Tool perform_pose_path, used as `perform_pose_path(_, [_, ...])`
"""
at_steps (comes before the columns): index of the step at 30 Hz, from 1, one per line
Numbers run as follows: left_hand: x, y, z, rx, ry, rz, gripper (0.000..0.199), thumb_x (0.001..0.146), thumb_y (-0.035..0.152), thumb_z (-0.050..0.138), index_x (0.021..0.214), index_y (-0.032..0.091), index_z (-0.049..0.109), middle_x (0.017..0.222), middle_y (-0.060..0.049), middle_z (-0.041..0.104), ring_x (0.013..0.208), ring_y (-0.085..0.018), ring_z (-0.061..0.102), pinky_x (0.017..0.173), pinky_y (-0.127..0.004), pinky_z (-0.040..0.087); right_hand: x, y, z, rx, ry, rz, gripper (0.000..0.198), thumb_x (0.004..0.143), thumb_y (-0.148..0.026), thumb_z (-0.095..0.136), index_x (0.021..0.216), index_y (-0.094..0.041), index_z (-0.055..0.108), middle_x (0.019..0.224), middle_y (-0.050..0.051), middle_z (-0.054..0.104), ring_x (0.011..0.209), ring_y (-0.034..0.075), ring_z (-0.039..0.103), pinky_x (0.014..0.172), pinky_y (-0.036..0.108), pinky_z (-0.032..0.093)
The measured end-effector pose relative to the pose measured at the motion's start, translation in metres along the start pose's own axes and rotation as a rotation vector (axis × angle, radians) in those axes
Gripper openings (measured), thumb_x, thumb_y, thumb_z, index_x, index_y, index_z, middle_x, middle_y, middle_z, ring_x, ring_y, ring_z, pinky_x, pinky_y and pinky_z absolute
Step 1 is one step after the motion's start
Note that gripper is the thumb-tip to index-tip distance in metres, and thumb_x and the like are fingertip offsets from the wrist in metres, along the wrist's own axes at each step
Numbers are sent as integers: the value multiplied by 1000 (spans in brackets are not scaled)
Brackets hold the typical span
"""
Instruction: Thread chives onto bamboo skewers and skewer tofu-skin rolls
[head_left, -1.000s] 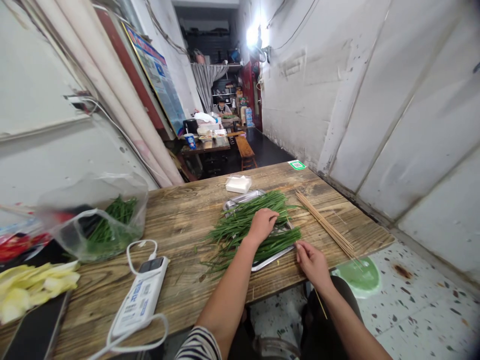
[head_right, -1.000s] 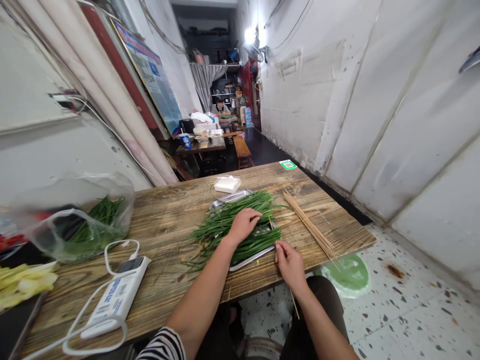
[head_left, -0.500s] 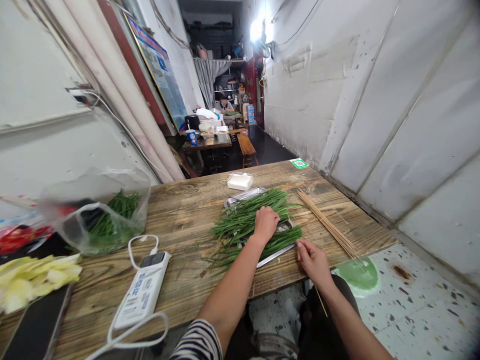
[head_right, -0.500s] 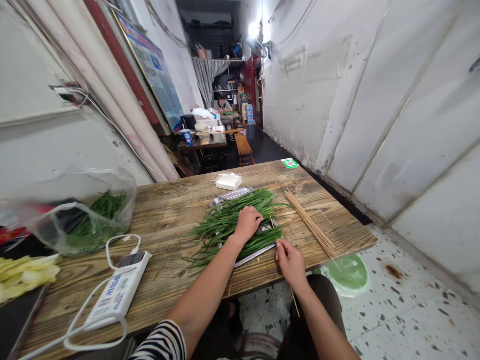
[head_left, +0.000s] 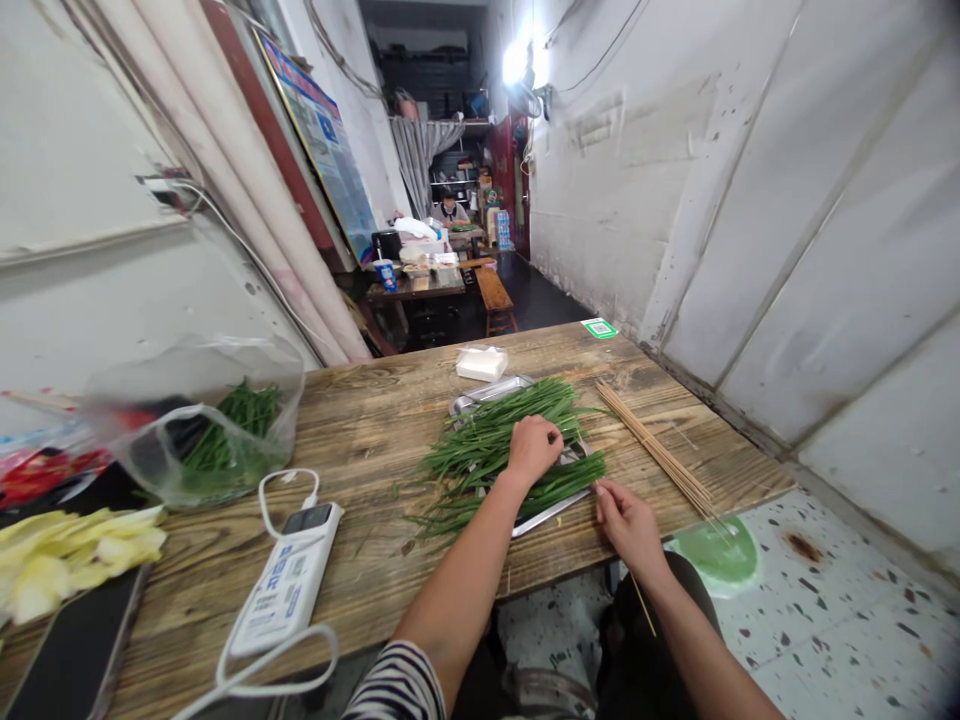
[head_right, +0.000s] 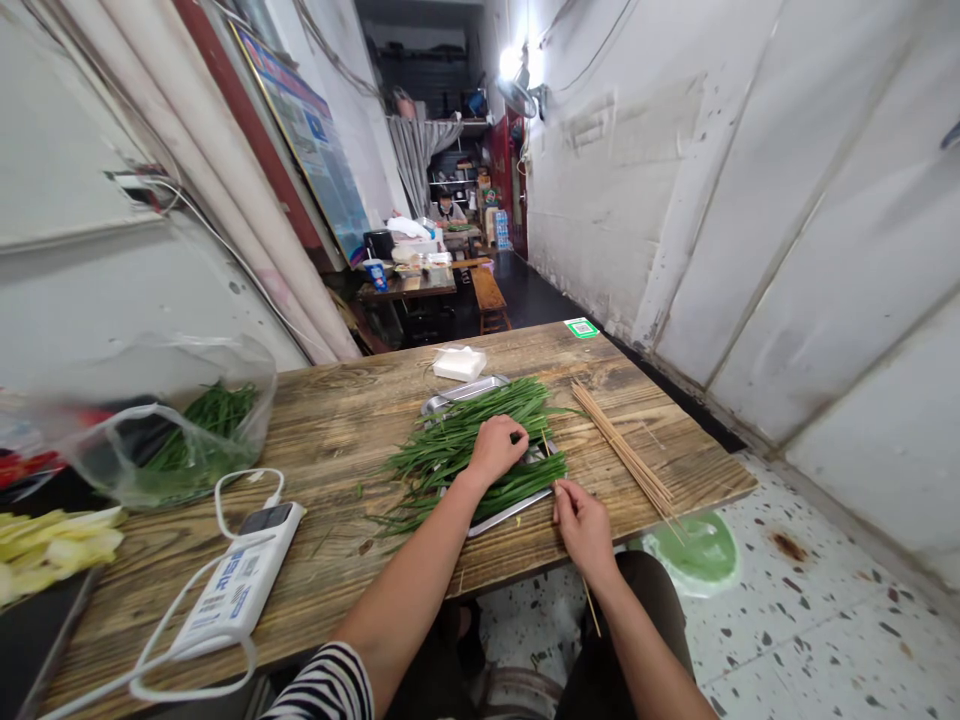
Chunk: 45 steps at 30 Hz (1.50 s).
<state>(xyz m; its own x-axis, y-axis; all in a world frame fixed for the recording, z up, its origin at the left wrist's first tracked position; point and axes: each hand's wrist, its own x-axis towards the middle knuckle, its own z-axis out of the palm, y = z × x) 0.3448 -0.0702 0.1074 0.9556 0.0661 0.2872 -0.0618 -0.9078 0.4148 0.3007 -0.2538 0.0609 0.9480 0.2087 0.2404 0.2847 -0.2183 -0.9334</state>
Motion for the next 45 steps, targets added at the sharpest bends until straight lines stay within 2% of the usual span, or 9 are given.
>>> perform_pose_path(7, [-1, 5, -6, 66, -12, 35, 22, 83, 18, 49, 72, 19, 68, 77, -5, 69, 84, -21, 59, 80, -32, 41, 0, -4, -1, -28, -4, -4, 44, 88, -54, 46, 89, -15, 66, 51, -2, 50, 49, 15, 48, 52, 24, 41])
perform_pose_path(11, [-1, 7, -6, 88, -28, 44, 24, 86, 19, 46, 79, 19, 69, 76, -6, 69, 80, -20, 60, 81, -31, 42, 0, -3, -1, -26, -8, 0, 44, 88, -54, 46, 90, -15, 66, 51, -2, 50, 49, 16, 48, 52, 25, 40])
perform_pose_path(15, [1, -2, 2, -29, -22, 75, 23, 88, 19, 47, 97, 20, 68, 91, -6, 70, 87, -19, 61, 83, -29, 44, 0, -4, -1, -24, -5, 7, 44, 87, -53, 46, 91, -14, 66, 50, -2, 51, 48, 16, 50, 51, 25, 41])
perform_pose_path(17, [2, -6, 5, -68, -13, 94, 23, 88, 20, 49, 100, 20, 68, 97, -6, 69, 92, -18, 60, 85, -28, 45, 0, -5, -1, -18, -7, 8, 44, 87, -53, 46, 91, -14, 66, 50, -2, 51, 47, 16, 50, 50, 25, 41])
perform_pose_path(22, [3, -8, 6, -138, 4, 82, 23, 89, 25, 50, 94, 20, 72, 94, -6, 71, 91, -18, 62, 86, -29, 46, -1, -5, -1, -35, -6, 3, 45, 87, -55, 45, 90, -14, 66, 51, -1, 52, 48, 16, 50, 52, 25, 41])
perform_pose_path(31, [2, -4, 3, -429, -27, -58, 28, 84, 21, 54, 106, 17, 70, 89, -3, 74, 89, -18, 68, 88, -29, 49, -1, -3, -1, -10, 6, -6, 46, 87, -56, 47, 91, -15, 66, 50, -2, 51, 48, 15, 49, 51, 25, 41])
perform_pose_path(38, [2, -1, 3, -368, -63, -40, 28, 85, 23, 50, 104, 21, 71, 108, -3, 70, 104, -19, 64, 95, -32, 46, 0, -5, -1, -8, 6, 5, 48, 86, -58, 46, 90, -14, 67, 49, -2, 51, 47, 15, 49, 50, 25, 42])
perform_pose_path(45, [1, 0, 2, -342, -77, -33, 28, 86, 25, 49, 103, 22, 71, 107, -1, 71, 104, -18, 64, 94, -31, 46, 0, -2, -1, -23, -2, 1, 47, 87, -56, 46, 90, -15, 67, 50, -2, 52, 48, 16, 50, 51, 26, 42])
